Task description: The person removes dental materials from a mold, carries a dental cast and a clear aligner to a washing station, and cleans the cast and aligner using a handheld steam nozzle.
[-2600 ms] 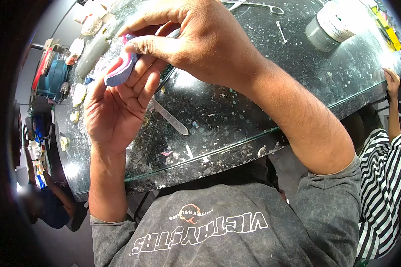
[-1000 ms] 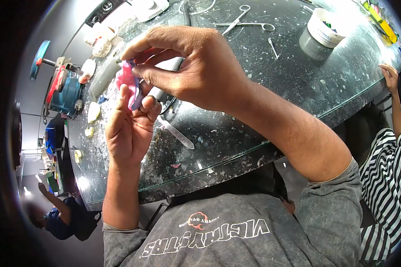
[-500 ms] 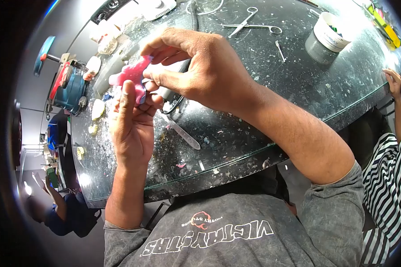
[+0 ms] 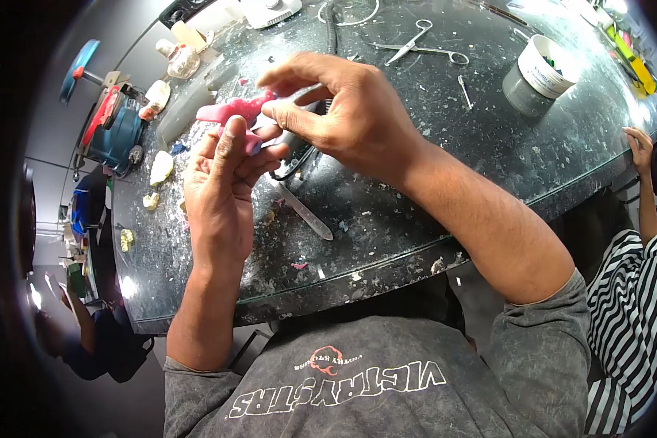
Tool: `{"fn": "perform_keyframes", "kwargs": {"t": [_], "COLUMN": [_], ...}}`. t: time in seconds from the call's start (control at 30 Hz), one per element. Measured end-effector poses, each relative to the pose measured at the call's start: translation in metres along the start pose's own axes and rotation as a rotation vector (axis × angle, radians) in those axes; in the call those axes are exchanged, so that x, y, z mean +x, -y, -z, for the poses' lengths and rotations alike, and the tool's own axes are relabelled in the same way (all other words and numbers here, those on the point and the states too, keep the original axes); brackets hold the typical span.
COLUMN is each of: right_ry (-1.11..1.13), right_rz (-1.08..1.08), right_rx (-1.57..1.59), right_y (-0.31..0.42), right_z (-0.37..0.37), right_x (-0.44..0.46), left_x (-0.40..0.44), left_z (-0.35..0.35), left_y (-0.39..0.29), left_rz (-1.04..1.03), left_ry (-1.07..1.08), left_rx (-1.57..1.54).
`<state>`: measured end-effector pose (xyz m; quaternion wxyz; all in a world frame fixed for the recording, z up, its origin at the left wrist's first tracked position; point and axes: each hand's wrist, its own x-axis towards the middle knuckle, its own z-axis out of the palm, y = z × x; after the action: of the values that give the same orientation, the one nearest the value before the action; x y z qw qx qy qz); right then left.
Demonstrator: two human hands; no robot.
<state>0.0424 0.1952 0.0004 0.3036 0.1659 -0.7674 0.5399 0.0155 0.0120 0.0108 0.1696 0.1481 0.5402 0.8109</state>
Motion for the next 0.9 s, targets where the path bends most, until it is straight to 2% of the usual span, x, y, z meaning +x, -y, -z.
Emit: {"fn": "perform_keyframes", "kwargs": {"t": [0.07, 0.1, 0.17, 0.23, 0.4, 0.57, 0.6, 0.77, 0.8, 0.9], "right_ry": [-0.078, -0.015, 0.079, 0.022, 0.011, 0.031, 0.024, 0.132, 0.151, 0.142], "right_rz": [0.146, 0.205, 0.162, 0.068, 0.045, 0.279, 0.309, 0.397, 0.365, -0.086], "right_rx": [-0.091, -0.150, -0.091, -0.013, 0.093, -0.245, -0.285, -0.474, -0.464, 0.026], "right_y": [0.004, 0.006, 0.014, 0.016, 0.007, 0.014, 0.016, 0.027, 0.031, 0.041], "right_z": [-0.001, 0.004, -0.001, -0.012, -0.010, 0.006, 0.009, 0.027, 0.032, 0.035], "right_x": [0.004, 0.005, 0.003, -0.003, -0.007, -0.002, -0.004, -0.018, -0.021, -0.036], "left_x": [0.002, 0.003, 0.002, 0.001, -0.002, 0.002, 0.003, 0.000, -0.002, -0.001], "left_z": [0.002, 0.002, 0.003, -0.003, -0.001, 0.008, 0.010, 0.000, -0.003, -0.008], "left_y": [0.002, 0.004, 0.004, 0.003, 0.002, 0.003, 0.001, -0.002, -0.003, 0.000], "left_rz": [0.015, 0.019, -0.009, 0.027, 0.006, 0.110, 0.152, 0.130, 0.142, 0.187], "left_ry": [-0.042, -0.089, -0.113, -0.143, 0.011, -0.049, -0.004, 0.083, 0.099, 0.178], "left_rx": [-0.073, -0.109, -0.112, -0.166, -0.125, -0.141, -0.244, -0.068, -0.032, -0.031]}}
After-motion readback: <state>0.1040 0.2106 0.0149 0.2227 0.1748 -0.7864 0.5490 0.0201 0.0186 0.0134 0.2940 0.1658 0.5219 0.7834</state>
